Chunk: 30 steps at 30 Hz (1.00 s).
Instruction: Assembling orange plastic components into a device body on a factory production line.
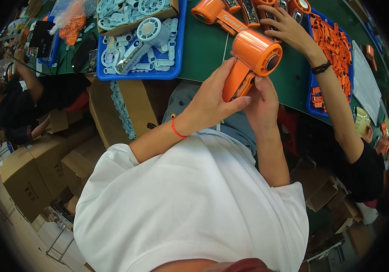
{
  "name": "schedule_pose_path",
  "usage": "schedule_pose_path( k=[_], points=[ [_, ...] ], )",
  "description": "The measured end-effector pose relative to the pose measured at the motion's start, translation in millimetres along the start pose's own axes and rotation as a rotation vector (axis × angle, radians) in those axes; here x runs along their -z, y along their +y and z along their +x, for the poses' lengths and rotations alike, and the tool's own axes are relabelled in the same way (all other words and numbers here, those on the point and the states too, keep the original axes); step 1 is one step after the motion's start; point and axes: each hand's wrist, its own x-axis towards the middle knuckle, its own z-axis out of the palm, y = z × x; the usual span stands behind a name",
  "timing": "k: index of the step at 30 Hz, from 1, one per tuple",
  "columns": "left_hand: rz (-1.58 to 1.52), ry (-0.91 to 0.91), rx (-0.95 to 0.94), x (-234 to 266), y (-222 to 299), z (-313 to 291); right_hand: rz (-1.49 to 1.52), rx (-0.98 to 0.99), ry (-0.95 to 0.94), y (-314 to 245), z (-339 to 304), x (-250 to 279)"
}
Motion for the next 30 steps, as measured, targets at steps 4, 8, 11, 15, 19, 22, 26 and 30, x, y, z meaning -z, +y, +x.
schedule_pose_path(
  k=[4,8,11,15,19,22,26,30],
  points=[
    [0.134,0.157,-0.182,-7.4,-7.9,-4.1,0.007,0.021,-0.031,2.6,2.7,4.2],
    [0.183,0.186,-0.169,-6.7,-4.1,-3.5,-0.013,0.044,-0.037,5.3,1.7,6.2],
    [0.169,0.197,-0.173,-9.2,-0.8,-1.4,-0.161,0.075,-0.007,4.0,-0.3,6.7],
    [0.197,0.274,-0.205,-7.9,-9.0,-5.3,-0.17,0.087,-0.047,7.9,4.1,2.4],
    [0.219,0.253,-0.211,-9.5,-10.9,-2.2,-0.015,0.067,0.001,5.6,3.1,1.8],
    [0.206,0.25,-0.201,-8.4,-9.7,-0.5,-0.032,0.036,0.055,5.1,4.5,3.3],
    [0.191,0.234,-0.167,-5.7,-8.5,-0.1,-0.067,0.042,0.04,-0.1,4.3,-3.6],
    [0.128,0.229,-0.197,-11.4,-17.8,3.9,-0.325,0.016,-0.026,16.1,7.0,19.6]
  ],
)
